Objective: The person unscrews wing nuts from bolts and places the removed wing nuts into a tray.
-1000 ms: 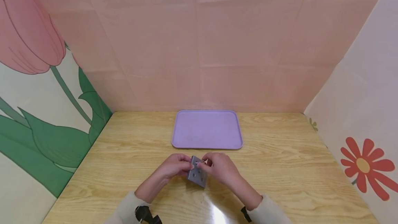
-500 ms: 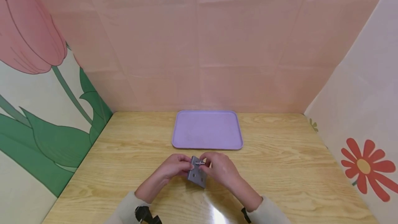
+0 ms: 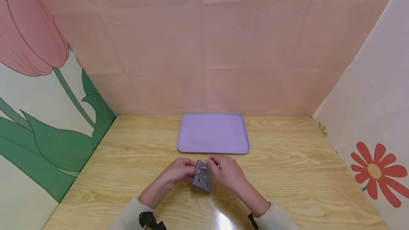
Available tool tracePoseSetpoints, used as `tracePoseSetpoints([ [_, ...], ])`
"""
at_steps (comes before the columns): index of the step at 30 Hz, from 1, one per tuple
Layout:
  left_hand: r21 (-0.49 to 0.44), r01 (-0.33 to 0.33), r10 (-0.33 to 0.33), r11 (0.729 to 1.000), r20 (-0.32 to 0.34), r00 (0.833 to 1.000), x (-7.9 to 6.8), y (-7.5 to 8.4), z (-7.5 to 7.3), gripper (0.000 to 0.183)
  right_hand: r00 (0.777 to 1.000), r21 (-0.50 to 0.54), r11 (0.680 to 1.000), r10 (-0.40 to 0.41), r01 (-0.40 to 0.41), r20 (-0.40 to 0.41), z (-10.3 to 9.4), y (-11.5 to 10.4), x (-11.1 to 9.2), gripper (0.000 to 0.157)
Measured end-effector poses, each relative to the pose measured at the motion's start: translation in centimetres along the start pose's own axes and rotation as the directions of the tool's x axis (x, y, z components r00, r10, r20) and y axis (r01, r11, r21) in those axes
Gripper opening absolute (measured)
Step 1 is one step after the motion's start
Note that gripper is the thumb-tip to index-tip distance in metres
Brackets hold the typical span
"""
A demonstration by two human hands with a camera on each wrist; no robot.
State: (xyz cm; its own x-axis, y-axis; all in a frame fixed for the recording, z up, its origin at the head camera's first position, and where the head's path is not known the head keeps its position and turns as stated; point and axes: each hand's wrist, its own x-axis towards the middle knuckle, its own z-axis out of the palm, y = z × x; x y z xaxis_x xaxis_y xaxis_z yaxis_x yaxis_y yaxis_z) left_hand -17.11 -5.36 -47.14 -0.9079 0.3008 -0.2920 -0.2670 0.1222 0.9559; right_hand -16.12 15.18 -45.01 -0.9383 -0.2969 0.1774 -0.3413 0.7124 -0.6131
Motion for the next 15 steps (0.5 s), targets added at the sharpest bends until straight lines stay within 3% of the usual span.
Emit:
tracePoseSetpoints([
  [5, -0.001, -0.005, 0.005, 1.000, -0.004, 1.000, -0.06, 0.00, 0.06, 0.026, 0.992, 0.099, 0.988, 0.116, -0.120, 0.050, -0.17, 0.12, 0.14, 0.036],
  [10, -0.006, -0.009, 0.009, 1.000, -0.004, 1.000, -0.04, -0.07, 0.06, 0.026, 0.956, 0.196, 0.948, 0.213, -0.252, 0.201, -0.24, 0.31, 0.03, 0.054],
  [15, -0.009, -0.008, 0.008, 1.000, -0.003, 1.000, 0.05, -0.16, 0.03, 0.025, 0.926, 0.257, 0.913, 0.240, -0.317, 0.291, -0.02, 0.44, 0.04, 0.059],
])
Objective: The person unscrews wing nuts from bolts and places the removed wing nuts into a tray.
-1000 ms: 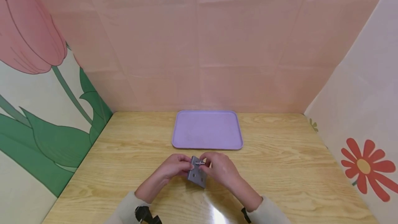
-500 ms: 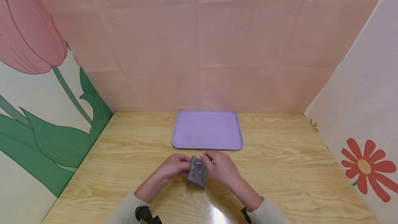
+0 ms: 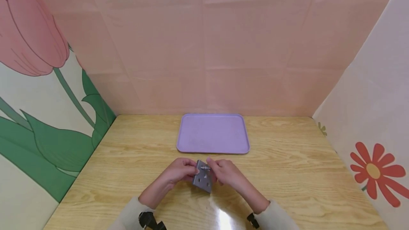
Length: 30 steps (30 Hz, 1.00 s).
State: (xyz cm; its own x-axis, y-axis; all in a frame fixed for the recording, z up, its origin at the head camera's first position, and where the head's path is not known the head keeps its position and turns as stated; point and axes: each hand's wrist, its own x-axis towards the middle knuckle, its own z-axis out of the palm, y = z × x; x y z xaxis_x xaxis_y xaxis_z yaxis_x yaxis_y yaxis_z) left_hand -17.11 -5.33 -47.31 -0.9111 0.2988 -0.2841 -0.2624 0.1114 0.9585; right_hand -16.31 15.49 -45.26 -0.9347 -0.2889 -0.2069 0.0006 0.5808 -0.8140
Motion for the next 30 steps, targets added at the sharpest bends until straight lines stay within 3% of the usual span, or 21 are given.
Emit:
tracePoseSetpoints([
  [10, 0.012, 0.006, -0.006, 1.000, 0.001, 1.000, -0.10, 0.29, -0.07, 0.025, 0.999, 0.025, 1.000, 0.012, -0.013, 0.032, 0.21, -0.05, 0.09, 0.065],
  [19, 0.013, -0.005, 0.005, 1.000, 0.008, 1.000, -0.10, 0.59, -0.18, 0.027, 0.999, 0.013, 1.000, -0.013, 0.012, 0.032, 0.30, 0.05, 0.30, 0.057],
  [30, 0.009, 0.006, -0.006, 1.000, -0.001, 1.000, -0.07, 0.11, -0.31, 0.025, 0.997, -0.158, 0.985, -0.069, 0.065, -0.019, 0.15, -0.34, 0.13, 0.044],
])
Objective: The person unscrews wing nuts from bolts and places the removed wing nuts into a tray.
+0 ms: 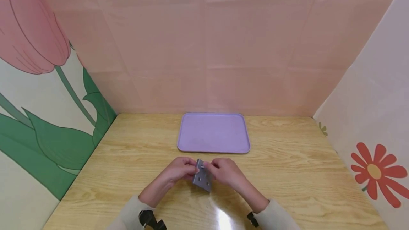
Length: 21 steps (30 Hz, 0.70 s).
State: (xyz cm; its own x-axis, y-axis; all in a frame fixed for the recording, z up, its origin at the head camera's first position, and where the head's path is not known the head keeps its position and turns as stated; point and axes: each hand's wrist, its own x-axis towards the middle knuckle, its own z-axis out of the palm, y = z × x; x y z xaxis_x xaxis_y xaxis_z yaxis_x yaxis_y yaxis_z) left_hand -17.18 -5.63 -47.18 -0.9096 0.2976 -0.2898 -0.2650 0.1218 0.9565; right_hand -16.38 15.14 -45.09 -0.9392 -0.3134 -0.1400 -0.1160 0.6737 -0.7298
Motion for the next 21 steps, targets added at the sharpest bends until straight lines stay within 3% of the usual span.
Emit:
tracePoseSetpoints([
  [12, -0.001, -0.006, 0.006, 1.000, 0.001, 1.000, 0.08, -0.24, -0.08, 0.025, 0.980, -0.140, 0.976, -0.180, 0.167, -0.084, -0.06, 0.14, -0.03, 0.028],
  [21, 0.005, -0.007, 0.007, 1.000, 0.003, 1.000, 0.22, -0.40, -0.05, 0.024, 0.970, -0.175, 0.964, -0.219, 0.198, -0.109, 0.19, -0.04, -0.22, 0.021],
])
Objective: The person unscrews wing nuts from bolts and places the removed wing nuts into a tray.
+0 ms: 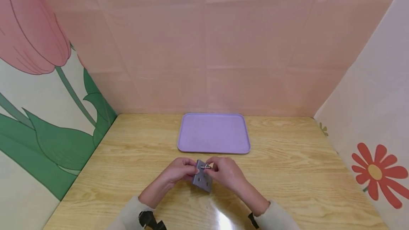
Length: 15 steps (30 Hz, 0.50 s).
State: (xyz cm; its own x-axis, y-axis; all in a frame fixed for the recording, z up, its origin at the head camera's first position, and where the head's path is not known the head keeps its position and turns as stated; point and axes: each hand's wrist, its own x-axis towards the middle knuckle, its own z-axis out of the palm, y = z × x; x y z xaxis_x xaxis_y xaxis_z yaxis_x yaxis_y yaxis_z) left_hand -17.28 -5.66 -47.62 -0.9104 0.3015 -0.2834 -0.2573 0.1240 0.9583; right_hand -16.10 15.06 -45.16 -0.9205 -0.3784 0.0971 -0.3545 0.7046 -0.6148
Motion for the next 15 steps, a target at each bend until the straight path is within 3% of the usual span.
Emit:
tracePoseSetpoints([
  [15, -0.020, -0.008, 0.008, 1.000, 0.001, 1.000, -0.12, 0.14, 0.10, 0.024, 0.999, -0.010, 0.999, -0.032, 0.032, -0.011, -0.06, -0.30, -0.18, 0.020],
])
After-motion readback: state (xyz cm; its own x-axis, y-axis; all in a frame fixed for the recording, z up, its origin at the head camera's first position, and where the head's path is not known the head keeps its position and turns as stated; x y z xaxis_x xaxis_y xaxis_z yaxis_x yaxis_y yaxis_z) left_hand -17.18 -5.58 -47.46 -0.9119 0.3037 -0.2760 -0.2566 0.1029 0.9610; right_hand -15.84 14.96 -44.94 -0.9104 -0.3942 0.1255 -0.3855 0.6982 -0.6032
